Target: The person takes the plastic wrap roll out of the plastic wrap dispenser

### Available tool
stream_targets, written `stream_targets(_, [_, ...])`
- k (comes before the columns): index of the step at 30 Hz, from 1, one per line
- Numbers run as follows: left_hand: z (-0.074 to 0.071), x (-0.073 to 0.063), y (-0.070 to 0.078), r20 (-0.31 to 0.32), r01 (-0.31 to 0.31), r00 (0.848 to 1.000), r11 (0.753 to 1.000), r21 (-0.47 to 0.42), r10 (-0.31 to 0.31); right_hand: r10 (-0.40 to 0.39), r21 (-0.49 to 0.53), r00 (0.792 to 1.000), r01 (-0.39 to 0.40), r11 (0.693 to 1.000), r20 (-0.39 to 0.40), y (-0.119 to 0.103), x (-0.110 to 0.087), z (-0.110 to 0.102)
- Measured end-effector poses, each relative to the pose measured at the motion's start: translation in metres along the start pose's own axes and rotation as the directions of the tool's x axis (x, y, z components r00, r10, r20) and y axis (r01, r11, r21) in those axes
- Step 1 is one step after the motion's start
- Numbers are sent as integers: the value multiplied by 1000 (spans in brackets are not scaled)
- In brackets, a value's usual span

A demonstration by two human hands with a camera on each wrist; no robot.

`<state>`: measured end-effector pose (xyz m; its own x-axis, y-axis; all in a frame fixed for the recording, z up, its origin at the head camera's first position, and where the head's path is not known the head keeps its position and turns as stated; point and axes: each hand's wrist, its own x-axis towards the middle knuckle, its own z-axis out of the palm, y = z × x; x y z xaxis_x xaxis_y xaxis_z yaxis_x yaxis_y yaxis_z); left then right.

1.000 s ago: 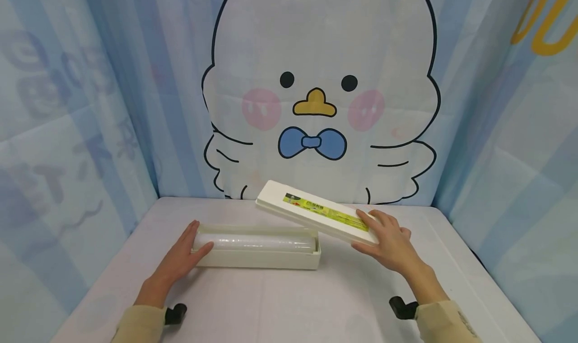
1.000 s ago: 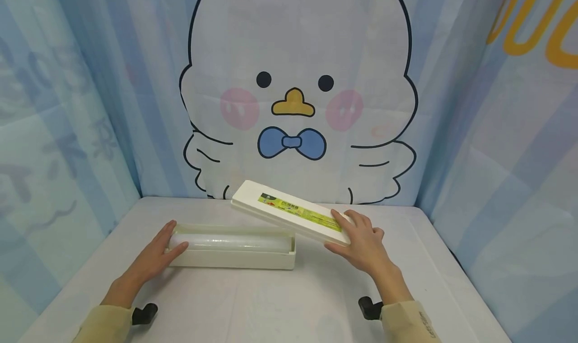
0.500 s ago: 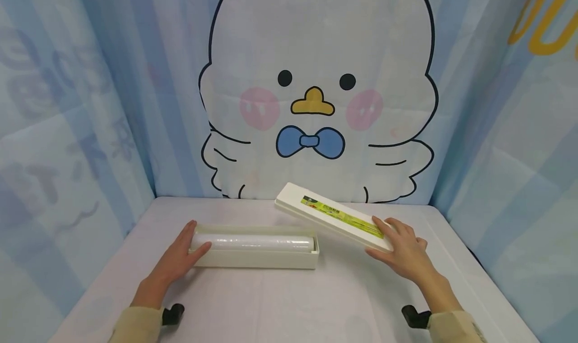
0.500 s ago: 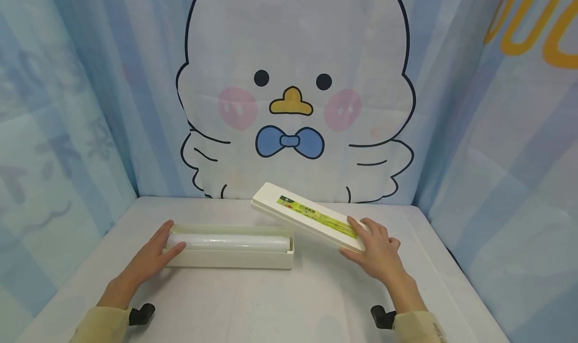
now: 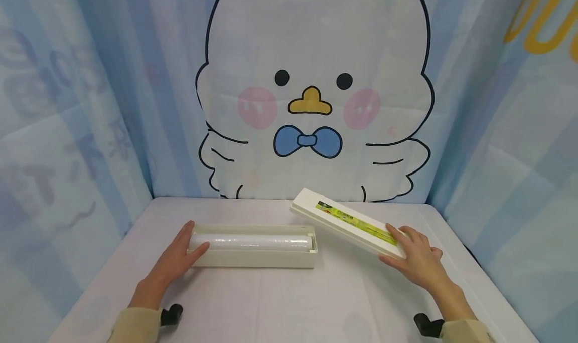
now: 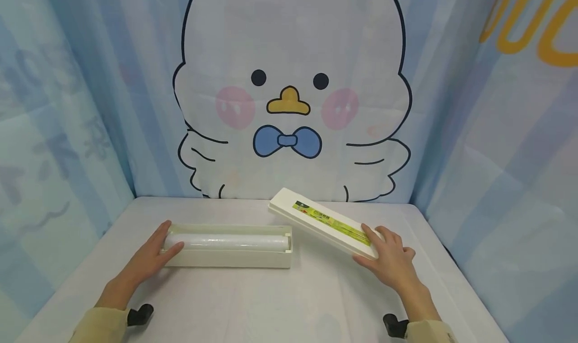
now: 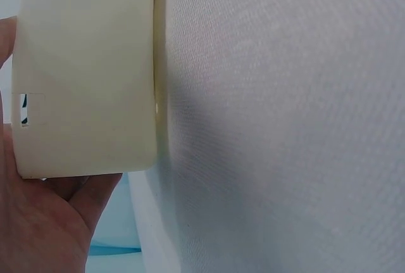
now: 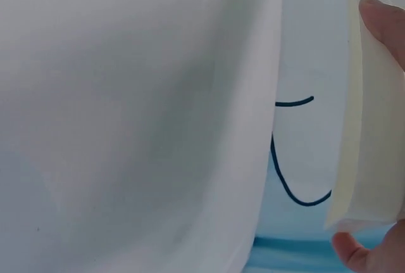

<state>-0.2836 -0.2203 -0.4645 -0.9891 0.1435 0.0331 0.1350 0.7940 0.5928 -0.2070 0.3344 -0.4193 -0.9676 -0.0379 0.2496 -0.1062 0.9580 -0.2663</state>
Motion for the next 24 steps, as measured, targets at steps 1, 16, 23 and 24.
stream_targets(1, [0,0,-1,1,1,1000,1000,4,-1,1,0,1000,-1,1000,1,1,-1,0])
stream_targets(16, [2,1,-2,9,10,1000,1000,-5,-10,59,-21,998,-59,998,11,20,-9,3])
stream_targets(23, [2,1,-2,10,11,1000,1000,-5,-11,97,-31,995,-96,995,35,32,-15,6])
stream_targets(24, [2,1,-2,12,14,1000,1000,-4,-14,102,-31,994,-100,994,41,33,-16,6])
